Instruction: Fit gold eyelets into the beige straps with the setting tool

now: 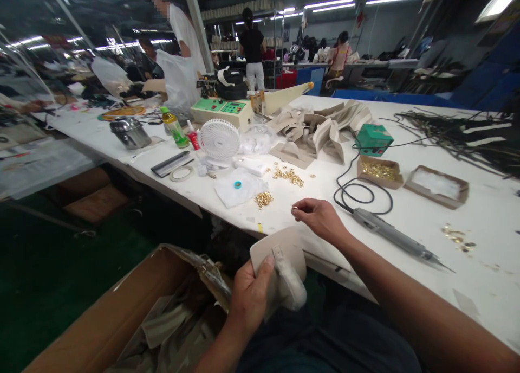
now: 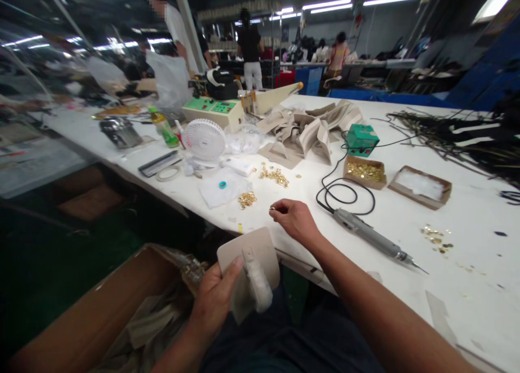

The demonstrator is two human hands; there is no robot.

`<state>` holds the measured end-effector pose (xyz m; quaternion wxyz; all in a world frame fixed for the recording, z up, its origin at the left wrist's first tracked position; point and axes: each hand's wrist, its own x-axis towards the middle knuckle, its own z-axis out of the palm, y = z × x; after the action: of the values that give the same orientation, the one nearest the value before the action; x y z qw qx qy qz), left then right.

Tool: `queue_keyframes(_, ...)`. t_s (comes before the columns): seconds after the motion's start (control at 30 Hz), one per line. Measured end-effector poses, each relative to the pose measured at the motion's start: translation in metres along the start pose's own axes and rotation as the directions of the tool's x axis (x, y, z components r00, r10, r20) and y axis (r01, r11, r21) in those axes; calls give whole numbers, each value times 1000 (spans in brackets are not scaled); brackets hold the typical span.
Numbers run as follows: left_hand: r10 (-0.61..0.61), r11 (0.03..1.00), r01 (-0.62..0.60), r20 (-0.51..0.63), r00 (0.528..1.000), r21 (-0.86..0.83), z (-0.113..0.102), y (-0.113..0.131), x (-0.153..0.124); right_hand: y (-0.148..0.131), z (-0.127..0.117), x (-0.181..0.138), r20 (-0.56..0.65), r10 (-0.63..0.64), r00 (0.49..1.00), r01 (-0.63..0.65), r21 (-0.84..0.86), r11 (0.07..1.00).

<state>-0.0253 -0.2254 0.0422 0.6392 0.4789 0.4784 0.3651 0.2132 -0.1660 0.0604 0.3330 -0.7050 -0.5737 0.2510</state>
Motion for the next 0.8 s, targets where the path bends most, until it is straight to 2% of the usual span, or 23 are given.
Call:
queue_keyframes(0.1,10,1000,-10,-37,999,7,9,7,-1,-12,-13,-50,-152,75,986,-25,306,952)
queue_keyframes(0.17,37,998,-35,-47,998,56,18,12,-3,-19,-13,-82,-213,69,975,25,410,912)
queue_keyframes(0.27,105,985,-102,-11,994,139,32,16,-5,-24,-3,-113,-287,-92,954,203,386,900)
queue_keyframes(0.37,157,966,-164,54,986,199,44,18,-9,-20,5,-124,-385,-196,902,333,328,884)
queue_keyframes(0.57,219,931,-241,108,970,275,59,18,-18,-8,-1,-134,-442,-193,876,339,281,898)
queue_keyframes(0.7,301,874,-341,164,939,347,66,17,-24,-8,-7,-141,-441,-167,882,302,255,919)
queue_keyframes(0.8,335,837,-392,209,919,381,70,18,-26,-8,-8,-145,-481,-127,868,265,231,936)
